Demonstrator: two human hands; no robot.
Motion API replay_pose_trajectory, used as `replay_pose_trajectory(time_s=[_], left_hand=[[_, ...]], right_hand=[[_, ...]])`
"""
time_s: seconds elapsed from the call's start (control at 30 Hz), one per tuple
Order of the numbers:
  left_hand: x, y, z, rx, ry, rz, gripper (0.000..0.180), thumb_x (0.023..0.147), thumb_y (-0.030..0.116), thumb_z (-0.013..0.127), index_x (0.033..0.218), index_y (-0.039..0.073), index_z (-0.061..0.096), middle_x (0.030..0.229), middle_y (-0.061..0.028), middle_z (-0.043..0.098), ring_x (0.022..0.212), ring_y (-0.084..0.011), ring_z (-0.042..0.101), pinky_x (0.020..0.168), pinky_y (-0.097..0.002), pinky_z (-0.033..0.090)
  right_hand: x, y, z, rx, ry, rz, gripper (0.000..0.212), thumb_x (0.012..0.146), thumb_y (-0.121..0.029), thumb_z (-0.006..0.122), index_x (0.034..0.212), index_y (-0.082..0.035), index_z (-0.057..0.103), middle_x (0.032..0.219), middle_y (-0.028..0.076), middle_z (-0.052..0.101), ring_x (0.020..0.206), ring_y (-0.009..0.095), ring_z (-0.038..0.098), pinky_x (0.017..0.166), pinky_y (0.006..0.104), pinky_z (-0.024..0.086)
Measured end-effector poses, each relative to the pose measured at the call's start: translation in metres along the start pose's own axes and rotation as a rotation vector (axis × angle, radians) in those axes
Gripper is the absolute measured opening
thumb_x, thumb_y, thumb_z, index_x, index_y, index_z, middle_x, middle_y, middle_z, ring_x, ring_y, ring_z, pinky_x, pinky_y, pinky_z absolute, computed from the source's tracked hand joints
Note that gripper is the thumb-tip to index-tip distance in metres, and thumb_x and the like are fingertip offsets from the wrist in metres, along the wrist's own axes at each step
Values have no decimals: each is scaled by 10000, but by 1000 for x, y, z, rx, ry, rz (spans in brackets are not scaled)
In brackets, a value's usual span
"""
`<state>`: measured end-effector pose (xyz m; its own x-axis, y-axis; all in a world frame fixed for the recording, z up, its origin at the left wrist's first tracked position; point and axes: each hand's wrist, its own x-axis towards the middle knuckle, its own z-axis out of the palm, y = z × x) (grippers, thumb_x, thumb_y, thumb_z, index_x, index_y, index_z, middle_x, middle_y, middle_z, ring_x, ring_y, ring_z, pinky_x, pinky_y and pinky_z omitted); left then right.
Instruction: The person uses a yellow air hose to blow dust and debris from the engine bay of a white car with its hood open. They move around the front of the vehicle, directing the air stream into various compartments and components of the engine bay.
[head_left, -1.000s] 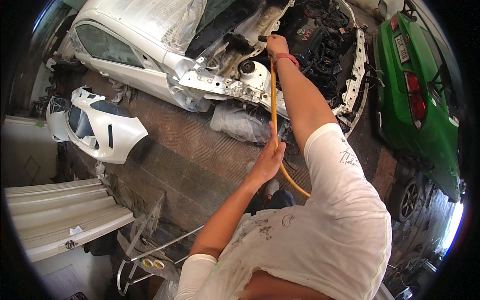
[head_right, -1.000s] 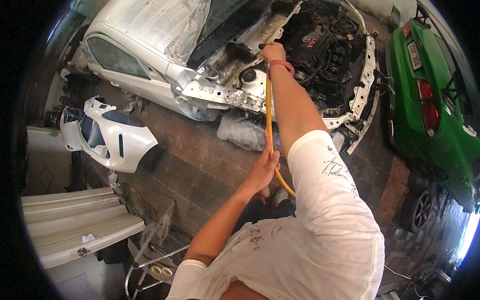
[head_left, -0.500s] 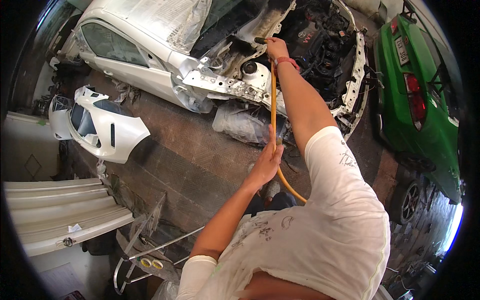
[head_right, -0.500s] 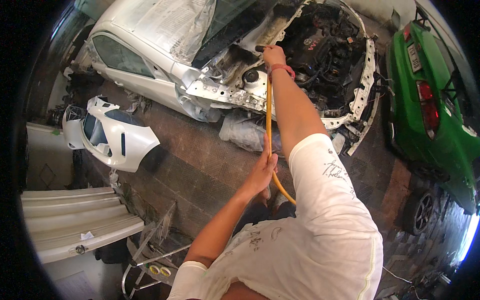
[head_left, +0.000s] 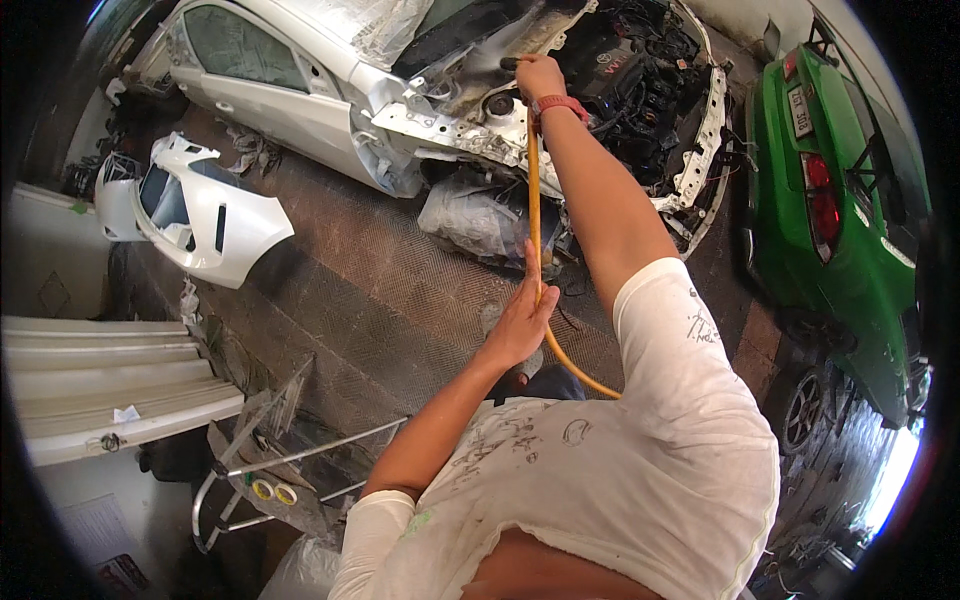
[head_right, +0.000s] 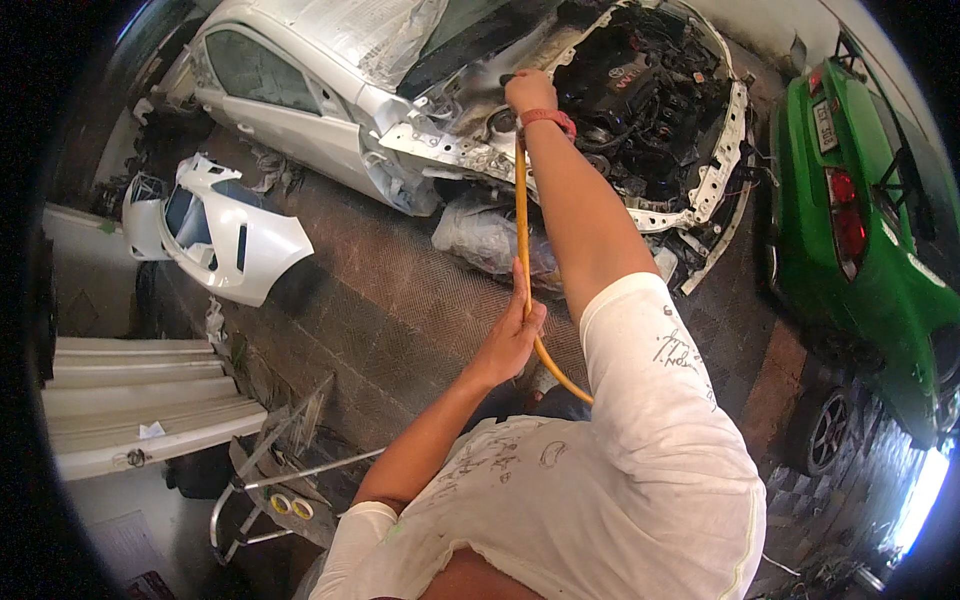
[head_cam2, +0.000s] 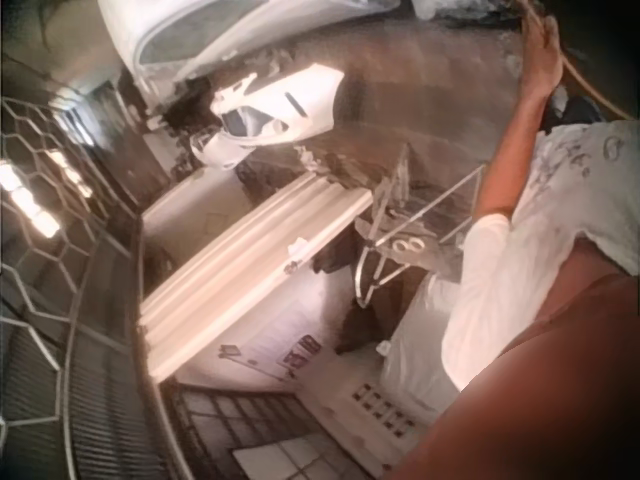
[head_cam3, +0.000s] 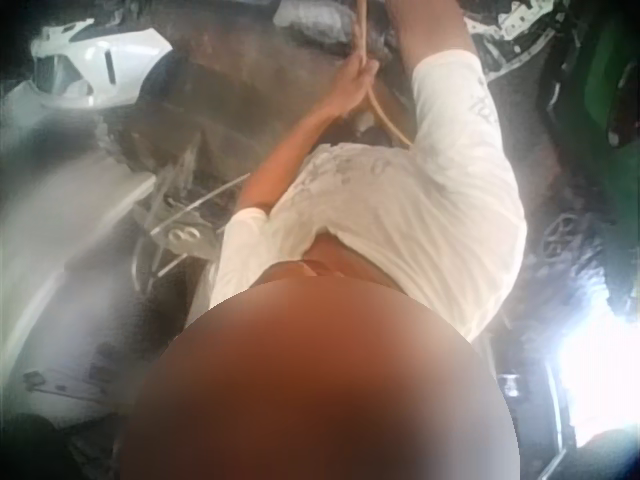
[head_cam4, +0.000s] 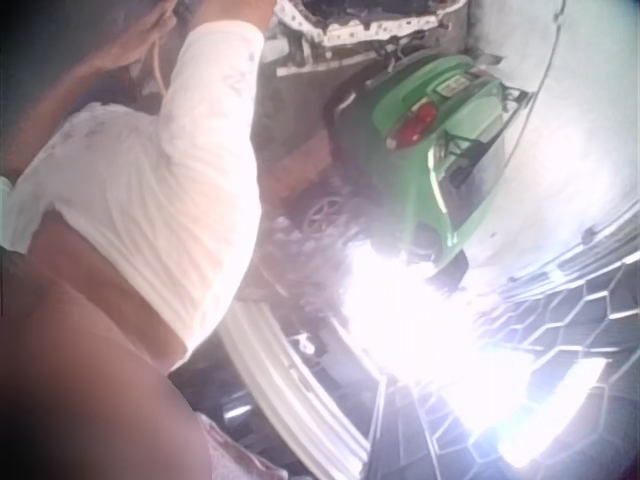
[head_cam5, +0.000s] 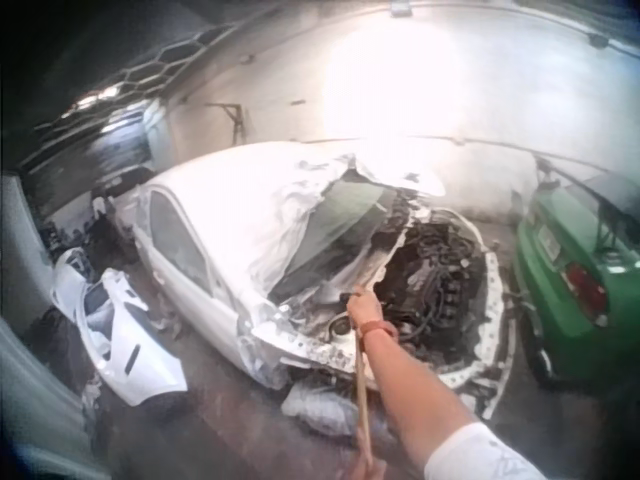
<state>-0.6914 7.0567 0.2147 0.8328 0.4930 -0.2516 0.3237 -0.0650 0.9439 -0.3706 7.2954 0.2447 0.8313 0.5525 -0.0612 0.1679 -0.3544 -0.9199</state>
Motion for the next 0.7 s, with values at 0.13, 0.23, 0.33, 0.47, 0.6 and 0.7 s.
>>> replay_pose_trajectory(time_s=[0.13,0.23,0.33,0.47,0.6,0.7], left_hand=[[-27,-9,6,-54,-54,-112,820,1107,459,382,1635,155,-168,1642,-305,250,1319,-414,534,1124,-451,419],[-43,-18,12,59,10,-50,816,1109,436,391,1636,162,-169,1614,-297,307,1238,-383,581,1084,-442,444],[-59,-24,17,82,44,45,806,1113,413,384,1638,153,-169,1685,-253,181,1122,-299,635,965,-393,511],[-80,-24,21,73,88,141,831,1113,396,419,1631,178,-193,1215,-214,575,992,-314,605,963,-413,490],[-110,-22,27,14,55,155,843,1113,376,437,1629,194,-204,1012,-148,547,823,-257,549,847,-396,511],[-136,-22,25,36,35,163,858,1112,363,448,1623,209,-224,950,-120,519,772,-239,514,813,-394,510]], right_hand=[[-36,12,-17,-80,113,55,376,886,-238,597,1202,-109,755,1226,204,715,1167,388,673,1025,441,518],[-52,23,-16,-93,85,11,369,892,-230,582,1196,-117,758,1203,208,720,1168,387,672,1016,445,523],[-60,25,-9,-63,11,13,375,885,-213,580,1203,-118,754,1195,211,723,1156,381,679,1001,437,530],[-72,15,-6,-64,-63,-28,352,880,-177,592,1179,-96,757,954,166,726,834,281,705,753,391,555],[-101,4,-17,-119,-134,14,365,842,-133,587,1159,-118,767,951,186,768,819,284,775,760,389,598],[-131,-5,-26,-58,-76,-19,330,866,-146,593,1141,-92,768,871,149,765,722,262,754,696,369,582]])
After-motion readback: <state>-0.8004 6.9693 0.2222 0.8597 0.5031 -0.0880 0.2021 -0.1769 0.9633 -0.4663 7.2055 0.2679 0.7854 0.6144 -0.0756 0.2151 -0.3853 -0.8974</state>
